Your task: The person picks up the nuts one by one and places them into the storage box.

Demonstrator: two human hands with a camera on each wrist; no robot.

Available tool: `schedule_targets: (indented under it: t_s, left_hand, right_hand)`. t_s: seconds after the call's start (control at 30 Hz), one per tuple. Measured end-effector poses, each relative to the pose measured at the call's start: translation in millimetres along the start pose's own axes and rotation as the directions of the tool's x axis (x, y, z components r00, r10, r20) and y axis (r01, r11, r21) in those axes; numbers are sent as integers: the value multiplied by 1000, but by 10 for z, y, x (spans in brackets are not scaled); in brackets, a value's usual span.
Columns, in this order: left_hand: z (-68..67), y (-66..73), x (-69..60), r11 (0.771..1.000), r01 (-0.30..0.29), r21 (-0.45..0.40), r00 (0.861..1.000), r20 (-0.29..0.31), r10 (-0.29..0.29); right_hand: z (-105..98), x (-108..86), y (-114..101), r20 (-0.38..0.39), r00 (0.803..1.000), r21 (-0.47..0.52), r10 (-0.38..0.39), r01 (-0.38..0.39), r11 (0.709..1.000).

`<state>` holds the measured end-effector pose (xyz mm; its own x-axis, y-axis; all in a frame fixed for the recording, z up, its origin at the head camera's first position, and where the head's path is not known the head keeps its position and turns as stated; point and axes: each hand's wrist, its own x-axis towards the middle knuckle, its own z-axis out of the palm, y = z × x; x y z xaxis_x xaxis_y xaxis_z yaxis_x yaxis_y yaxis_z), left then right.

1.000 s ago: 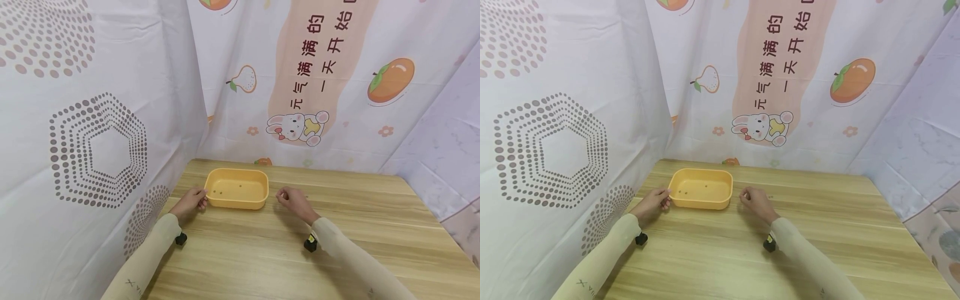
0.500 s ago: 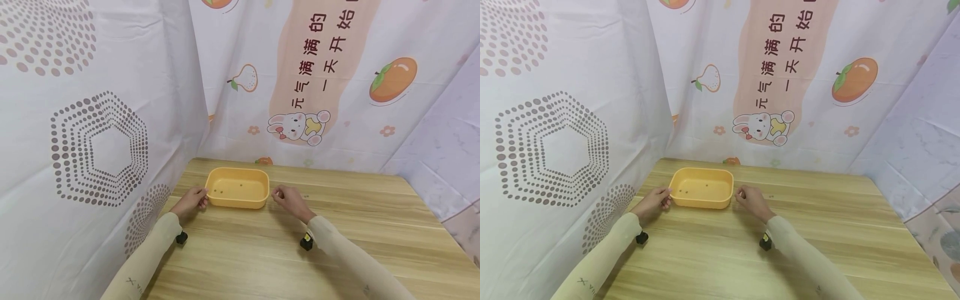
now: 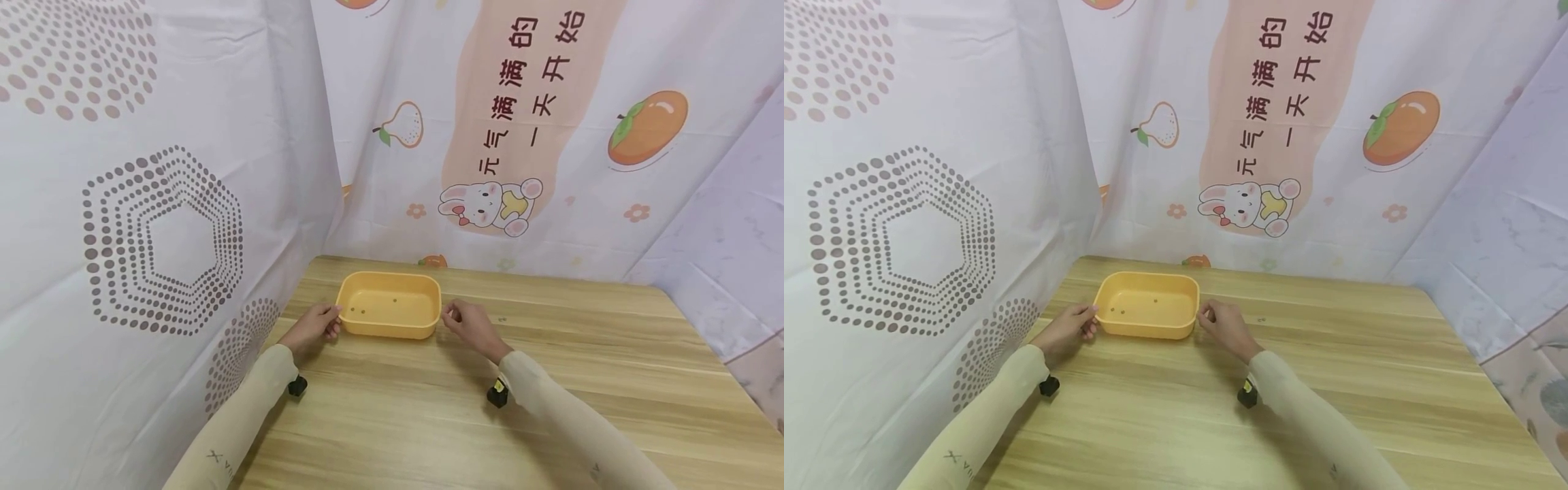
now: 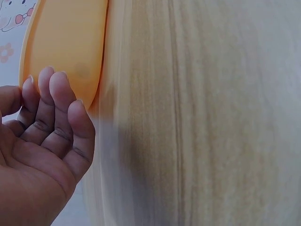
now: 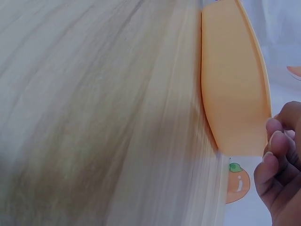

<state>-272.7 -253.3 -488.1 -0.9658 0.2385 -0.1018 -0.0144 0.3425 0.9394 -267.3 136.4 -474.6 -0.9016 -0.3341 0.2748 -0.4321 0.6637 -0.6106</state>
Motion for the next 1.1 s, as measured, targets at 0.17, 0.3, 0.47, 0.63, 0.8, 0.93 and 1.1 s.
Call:
schedule_targets:
  t_s: [0.17,0.3,0.47,0.63,0.8,0.93,1.1]
  left_hand:
    - [-4,6,13,1000,4,-10,1000,-1,-4]
    - [-4,9,9,1000,13,-9,1000,2,-13]
    - [11,17,-11,1000,5,-13,1000,18,-5]
    - [14,61,-38,1000,7,-16,1000,20,-7]
    - [23,27,-23,999,28,-34,1000,4,-28]
    - [21,25,-20,999,26,-36,1000,1,-26]
    - [16,33,-24,999,8,-33,1000,7,-8]
  right_hand:
    - [11,26,-18,-7,1000,-7,-25,25,1000]
    - [39,34,-25,-13,999,-12,-40,40,999]
    - [63,31,-13,-18,999,0,-47,47,999]
    - [62,18,-6,-14,998,20,-56,57,998]
    - [63,12,2,-11,998,20,-55,55,998]
    - [67,9,12,-8,998,21,-55,55,998]
    - [53,5,9,-6,999,25,-54,54,998]
